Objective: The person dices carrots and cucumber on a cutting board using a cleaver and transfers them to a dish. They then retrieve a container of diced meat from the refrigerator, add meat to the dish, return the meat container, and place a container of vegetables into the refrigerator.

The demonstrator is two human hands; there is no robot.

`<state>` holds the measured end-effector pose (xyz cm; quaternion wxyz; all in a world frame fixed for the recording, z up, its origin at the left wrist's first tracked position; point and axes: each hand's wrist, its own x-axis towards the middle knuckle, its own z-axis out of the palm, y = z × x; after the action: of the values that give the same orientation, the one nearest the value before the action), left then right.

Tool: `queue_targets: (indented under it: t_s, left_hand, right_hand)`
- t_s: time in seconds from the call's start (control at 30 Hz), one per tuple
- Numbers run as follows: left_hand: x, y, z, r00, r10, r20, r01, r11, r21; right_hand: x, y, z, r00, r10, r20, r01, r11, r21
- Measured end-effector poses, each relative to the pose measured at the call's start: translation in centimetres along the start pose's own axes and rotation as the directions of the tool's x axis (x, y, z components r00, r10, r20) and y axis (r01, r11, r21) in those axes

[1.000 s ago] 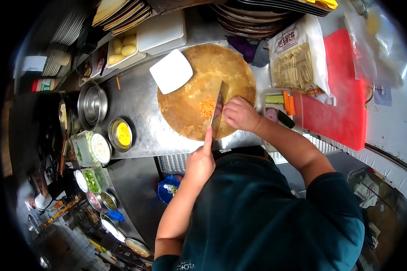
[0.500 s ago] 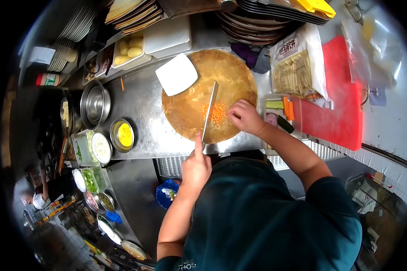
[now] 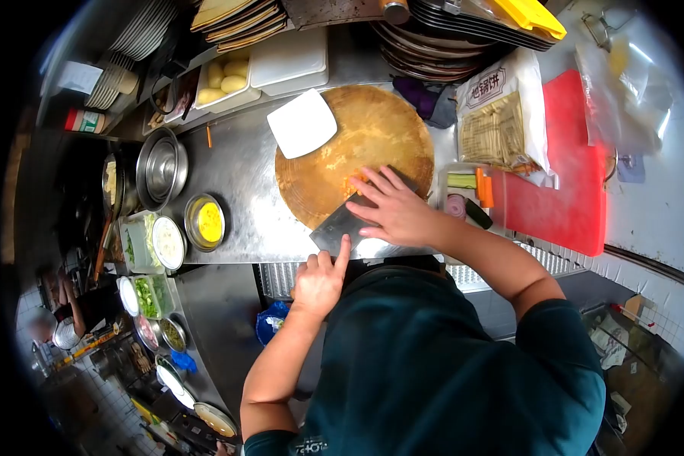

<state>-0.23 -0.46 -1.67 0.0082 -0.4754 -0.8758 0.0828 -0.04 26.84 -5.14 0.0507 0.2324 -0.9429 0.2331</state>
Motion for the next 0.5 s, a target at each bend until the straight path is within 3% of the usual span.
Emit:
queue_targets:
  t_s: [0.3, 0.4, 0.43, 0.5]
  left_hand:
    - [-5.7, -3.5, -1.1, 1.0, 0.004, 0.026, -0.005, 0.999, 0.044]
    - [-8.6, -4.8, -1.0, 0.995, -0.103, 0.001, 0.102, 0.99, -0.096]
    - [-9.2, -5.0, -0.9, 0.989, -0.149, 0.005, 0.148, 0.978, -0.149]
    - [-9.8, -4.9, -0.4, 0.949, -0.312, 0.038, 0.295, 0.843, -0.451]
  right_hand:
    - [0.6, 3.1, 1.4, 0.988, 0.126, 0.087, -0.128, 0.992, 0.021]
    - [-0.1, 4.8, 1.5, 0.988, 0.143, 0.056, -0.15, 0.977, 0.153]
    - [-0.3, 4.9, 1.7, 0.988, 0.149, 0.047, -0.154, 0.981, 0.117]
    - [-0.5, 5.0, 2.2, 0.987, 0.157, 0.029, -0.158, 0.986, 0.046]
